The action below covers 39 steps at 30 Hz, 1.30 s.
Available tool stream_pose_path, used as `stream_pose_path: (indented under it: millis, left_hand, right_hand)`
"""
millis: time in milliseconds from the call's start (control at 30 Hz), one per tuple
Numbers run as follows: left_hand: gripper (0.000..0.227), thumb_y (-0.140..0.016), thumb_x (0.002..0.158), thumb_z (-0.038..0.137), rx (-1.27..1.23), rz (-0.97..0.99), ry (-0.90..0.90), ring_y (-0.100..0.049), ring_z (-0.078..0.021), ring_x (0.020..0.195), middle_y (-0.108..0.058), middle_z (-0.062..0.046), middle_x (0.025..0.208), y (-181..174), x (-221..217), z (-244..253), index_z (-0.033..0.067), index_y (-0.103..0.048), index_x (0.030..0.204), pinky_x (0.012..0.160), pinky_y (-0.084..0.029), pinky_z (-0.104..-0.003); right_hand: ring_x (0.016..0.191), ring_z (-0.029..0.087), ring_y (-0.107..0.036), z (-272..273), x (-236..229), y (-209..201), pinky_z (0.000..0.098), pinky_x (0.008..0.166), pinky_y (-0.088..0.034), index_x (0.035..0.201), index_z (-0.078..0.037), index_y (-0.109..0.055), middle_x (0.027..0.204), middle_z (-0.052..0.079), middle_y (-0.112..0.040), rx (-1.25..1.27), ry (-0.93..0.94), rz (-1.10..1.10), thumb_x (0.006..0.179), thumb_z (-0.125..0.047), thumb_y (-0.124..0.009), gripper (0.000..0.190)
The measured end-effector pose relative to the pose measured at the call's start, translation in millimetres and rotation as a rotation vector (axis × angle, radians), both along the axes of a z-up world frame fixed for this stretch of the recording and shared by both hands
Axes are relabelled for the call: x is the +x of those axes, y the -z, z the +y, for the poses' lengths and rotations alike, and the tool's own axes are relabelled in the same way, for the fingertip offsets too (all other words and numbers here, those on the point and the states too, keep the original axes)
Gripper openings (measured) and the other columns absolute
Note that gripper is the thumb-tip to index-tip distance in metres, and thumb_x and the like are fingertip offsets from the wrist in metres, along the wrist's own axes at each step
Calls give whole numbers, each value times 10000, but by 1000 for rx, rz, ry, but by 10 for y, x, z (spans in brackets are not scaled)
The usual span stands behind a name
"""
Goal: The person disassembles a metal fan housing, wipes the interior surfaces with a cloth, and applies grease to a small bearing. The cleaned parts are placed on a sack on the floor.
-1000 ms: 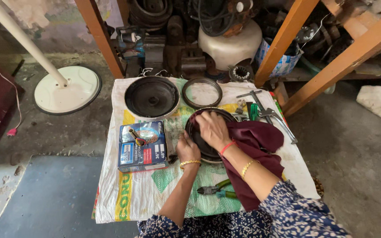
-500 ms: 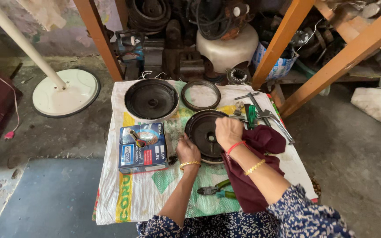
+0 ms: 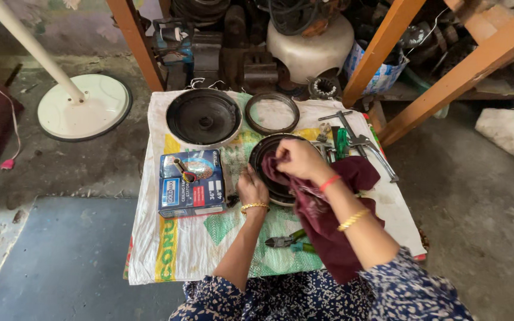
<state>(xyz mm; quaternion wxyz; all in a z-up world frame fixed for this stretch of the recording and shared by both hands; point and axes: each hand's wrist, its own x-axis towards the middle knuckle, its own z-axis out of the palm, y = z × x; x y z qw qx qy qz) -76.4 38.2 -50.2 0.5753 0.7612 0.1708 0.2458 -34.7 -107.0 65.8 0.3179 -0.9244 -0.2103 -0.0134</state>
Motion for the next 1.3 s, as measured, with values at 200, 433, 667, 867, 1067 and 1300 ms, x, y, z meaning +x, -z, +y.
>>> stream_pose_path:
  millis: [200, 433, 667, 867, 1067, 1300]
  left_hand:
    - [422, -436, 1071, 282, -43, -56, -9, -641, -522, 817, -652, -339, 847, 1, -2, -25, -71, -655, 997, 668, -478, -537]
    - [410, -468, 1054, 270, -148, -27, -14, -675, -436, 663, -664, -294, 741, -2, -4, -28, -78, -656, 946, 603, -482, -488]
    - [419, -474, 1073, 268, -75, -52, -37, -609, -428, 602, -625, -298, 712, 114, 42, -25, -85, -655, 937, 578, -443, -488]
    - [415, -471, 1075, 281, -48, -30, -34, -597, -474, 645, -619, -312, 740, 72, 26, -30, -66, -652, 936, 597, -444, -510]
    - [399, -472, 1066, 288, 5, -12, -52, -621, -505, 733, -639, -312, 776, 47, -1, -60, -41, -660, 942, 614, -462, -529]
    - [373, -466, 1079, 257, 8, -49, -24, -635, -506, 774, -646, -323, 802, 59, 21, -35, -49, -649, 966, 636, -473, -529]
  right_hand:
    - [870, 362, -683, 437, -132, 353, 439, 763, -537, 1016, -53, -742, 936, 172, -703, 82, 27, -257, 773, -74, -692, 249]
    - [809, 322, -695, 231, -420, 301, 389, 711, -540, 987, -7, -724, 921, 154, -698, 194, -235, -145, 782, -70, -691, 217]
    - [780, 289, -685, 62, -408, 220, 379, 692, -533, 848, -5, -682, 823, 126, -689, 48, -350, -25, 732, -80, -725, 145]
    - [869, 292, -663, -191, -495, 25, 404, 767, -517, 855, -76, -745, 837, 93, -675, -119, -527, 25, 687, 2, -636, 214]
    - [928, 302, -628, -370, -524, -317, 466, 789, -478, 756, -145, -762, 873, 37, -694, -548, -506, -34, 654, 19, -608, 247]
    - [934, 377, -659, 116, -434, 92, 485, 786, -512, 912, -72, -704, 891, 153, -685, -157, -309, -58, 691, 19, -569, 275]
